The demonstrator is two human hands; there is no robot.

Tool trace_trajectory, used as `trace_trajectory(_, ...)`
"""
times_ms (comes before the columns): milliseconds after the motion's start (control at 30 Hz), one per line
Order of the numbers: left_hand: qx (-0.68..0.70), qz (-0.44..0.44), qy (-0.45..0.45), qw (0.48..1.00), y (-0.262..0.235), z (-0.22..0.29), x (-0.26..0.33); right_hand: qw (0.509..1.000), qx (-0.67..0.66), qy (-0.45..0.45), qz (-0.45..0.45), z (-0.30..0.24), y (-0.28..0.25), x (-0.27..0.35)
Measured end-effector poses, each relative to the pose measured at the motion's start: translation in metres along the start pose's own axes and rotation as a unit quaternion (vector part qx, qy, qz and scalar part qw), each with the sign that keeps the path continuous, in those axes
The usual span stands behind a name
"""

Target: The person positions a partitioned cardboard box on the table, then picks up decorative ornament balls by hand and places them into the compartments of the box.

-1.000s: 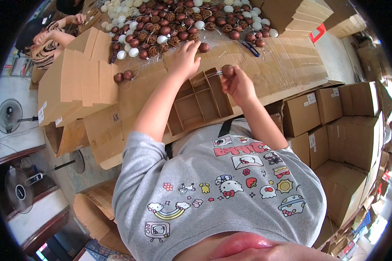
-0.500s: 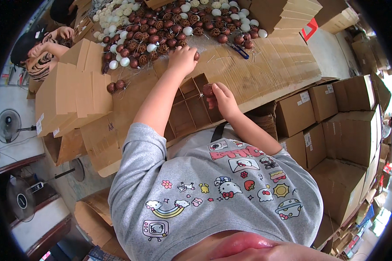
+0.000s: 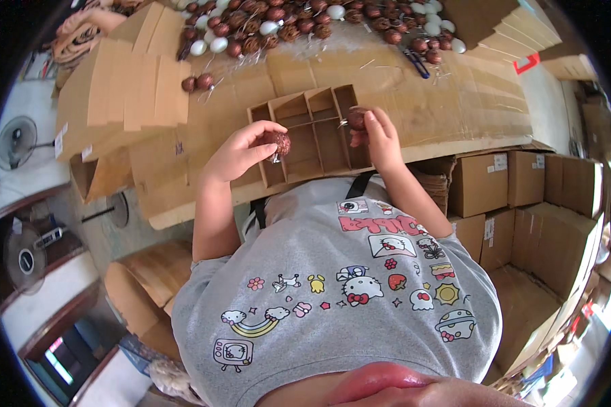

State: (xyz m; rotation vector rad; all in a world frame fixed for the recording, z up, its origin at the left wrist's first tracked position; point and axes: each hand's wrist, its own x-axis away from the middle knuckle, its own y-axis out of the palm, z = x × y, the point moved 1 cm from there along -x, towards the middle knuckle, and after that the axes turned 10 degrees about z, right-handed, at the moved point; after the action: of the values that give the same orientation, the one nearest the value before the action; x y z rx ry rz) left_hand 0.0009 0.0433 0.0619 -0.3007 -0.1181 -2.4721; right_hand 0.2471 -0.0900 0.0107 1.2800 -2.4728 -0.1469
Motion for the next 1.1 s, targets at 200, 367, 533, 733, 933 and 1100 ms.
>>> trace_trajectory(200,-0.218,0.298,0.103,0.924,0.004,-0.034,0.018,1.000,0.009,-0.024,-0.013,0.001,0.006,-0.001)
trace_trajectory(367,-0.331,0.212,0.117,0.912,0.000,-0.022,0.018,0.989,0.124,-0.073,-0.023,0.000,0.011,0.005)
trace_trajectory(533,-0.256,0.043,0.013,0.966,-0.016,0.007,0.024,0.972,0.199,-0.128,-0.013,0.001,0.014,0.008)
trace_trajectory(733,-0.405,0.040,-0.010,0.914,-0.009,0.011,0.009,0.948,0.263,-0.178,-0.017,0.000,0.014,0.010)
trace_trajectory(933,-0.477,0.205,0.157,0.840,-0.005,-0.010,-0.005,0.940,0.279,-0.195,-0.024,-0.001,0.016,0.012)
trace_trajectory(1100,-0.482,0.286,0.177,0.809,-0.006,-0.026,-0.015,0.928,0.294,-0.224,-0.036,-0.008,0.019,0.016)
